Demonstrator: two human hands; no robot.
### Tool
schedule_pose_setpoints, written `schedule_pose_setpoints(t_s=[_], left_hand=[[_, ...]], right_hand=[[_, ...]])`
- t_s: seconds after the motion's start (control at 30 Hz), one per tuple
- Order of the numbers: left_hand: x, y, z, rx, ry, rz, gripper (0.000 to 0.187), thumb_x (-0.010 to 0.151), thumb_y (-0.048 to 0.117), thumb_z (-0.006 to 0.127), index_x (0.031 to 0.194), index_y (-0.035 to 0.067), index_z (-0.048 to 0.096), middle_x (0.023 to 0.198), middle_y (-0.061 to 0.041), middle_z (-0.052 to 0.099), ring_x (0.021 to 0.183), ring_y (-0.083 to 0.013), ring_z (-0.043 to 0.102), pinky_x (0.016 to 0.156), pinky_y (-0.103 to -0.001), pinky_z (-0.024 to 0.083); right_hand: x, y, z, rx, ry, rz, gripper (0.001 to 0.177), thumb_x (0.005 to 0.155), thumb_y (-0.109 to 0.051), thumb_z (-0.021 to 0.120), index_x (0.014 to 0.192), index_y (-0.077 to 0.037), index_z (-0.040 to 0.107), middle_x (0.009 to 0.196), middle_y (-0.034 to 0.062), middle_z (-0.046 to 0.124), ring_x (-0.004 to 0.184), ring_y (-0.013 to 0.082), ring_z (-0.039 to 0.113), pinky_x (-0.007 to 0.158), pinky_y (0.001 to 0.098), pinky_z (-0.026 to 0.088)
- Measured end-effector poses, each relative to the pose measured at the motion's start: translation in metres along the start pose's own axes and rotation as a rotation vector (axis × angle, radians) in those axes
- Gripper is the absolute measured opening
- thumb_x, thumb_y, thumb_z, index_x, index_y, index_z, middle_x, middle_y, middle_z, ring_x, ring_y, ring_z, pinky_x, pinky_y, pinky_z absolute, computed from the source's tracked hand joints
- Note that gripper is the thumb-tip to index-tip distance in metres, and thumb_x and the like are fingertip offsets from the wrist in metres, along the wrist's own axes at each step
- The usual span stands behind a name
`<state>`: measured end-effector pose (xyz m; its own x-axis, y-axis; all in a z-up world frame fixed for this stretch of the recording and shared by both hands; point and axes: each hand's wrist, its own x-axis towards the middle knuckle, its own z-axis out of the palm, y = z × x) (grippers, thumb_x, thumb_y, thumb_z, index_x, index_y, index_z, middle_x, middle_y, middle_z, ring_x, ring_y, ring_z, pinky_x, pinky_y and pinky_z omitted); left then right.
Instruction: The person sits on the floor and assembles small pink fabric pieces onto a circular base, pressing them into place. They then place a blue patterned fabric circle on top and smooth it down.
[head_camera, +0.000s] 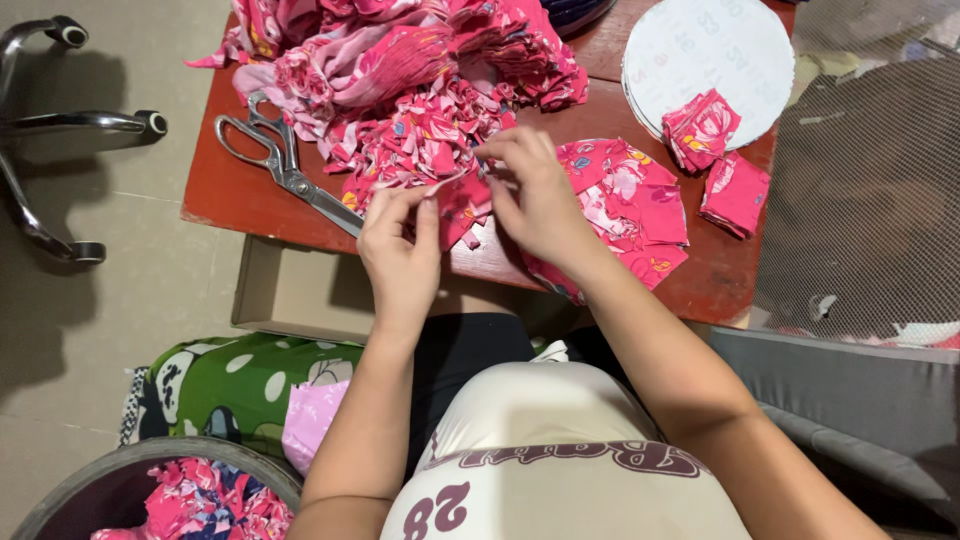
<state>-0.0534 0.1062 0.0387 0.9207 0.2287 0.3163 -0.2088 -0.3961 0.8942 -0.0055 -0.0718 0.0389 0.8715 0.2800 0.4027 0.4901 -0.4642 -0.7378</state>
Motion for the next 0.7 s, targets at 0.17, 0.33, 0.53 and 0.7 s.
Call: schedule_pose_setpoints(t_s=[0.17,0.33,0.53,0.7], left_hand=[[0.0,-0.003,0.012,-0.129,-0.239,0.018,0.012,0.098,0.005,0.068,0.107,-0.001,0.073,0.092,-0.006,0.067,0.079,-0.0117,0.061,0.072,-0.025,0.049],[-0.002,0.006,0.054,-0.275,-0.472,-0.142,0.013,0.095,0.008,0.071,0.104,-0.001,0.072,0.086,-0.005,0.067,0.077,-0.0106,0.059,0.069,-0.026,0.048],[0.004,0.033,0.091,-0.227,-0.689,0.07,0.014,0.094,0.01,0.069,0.106,0.002,0.073,0.093,-0.008,0.073,0.081,-0.0136,0.068,0.071,-0.028,0.052],[0.009,0.039,0.105,-0.163,-0.759,0.032,0.015,0.093,0.013,0.071,0.103,0.002,0.073,0.09,-0.009,0.075,0.076,-0.0145,0.068,0.069,-0.028,0.053]], right_hand=[[-0.026,0.006,-0.01,0.754,-0.119,0.267,0.056,0.089,0.002,0.075,0.141,-0.006,0.054,0.12,0.0014,0.061,0.11,0.0086,0.059,0.097,0.0258,0.051],[-0.068,0.033,-0.041,0.718,0.06,0.478,0.04,0.097,0.001,0.075,0.135,0.0,0.063,0.105,0.0018,0.063,0.093,0.0061,0.059,0.079,0.0193,0.049],[-0.087,0.022,-0.091,0.559,0.13,0.44,0.049,0.082,0.001,0.076,0.126,-0.003,0.057,0.118,-0.0044,0.064,0.105,0.0019,0.06,0.082,0.0165,0.048],[-0.103,0.039,-0.102,0.488,0.123,0.504,0.034,0.091,0.0,0.079,0.123,-0.002,0.068,0.1,-0.0024,0.066,0.087,0.0026,0.057,0.076,0.0174,0.046]])
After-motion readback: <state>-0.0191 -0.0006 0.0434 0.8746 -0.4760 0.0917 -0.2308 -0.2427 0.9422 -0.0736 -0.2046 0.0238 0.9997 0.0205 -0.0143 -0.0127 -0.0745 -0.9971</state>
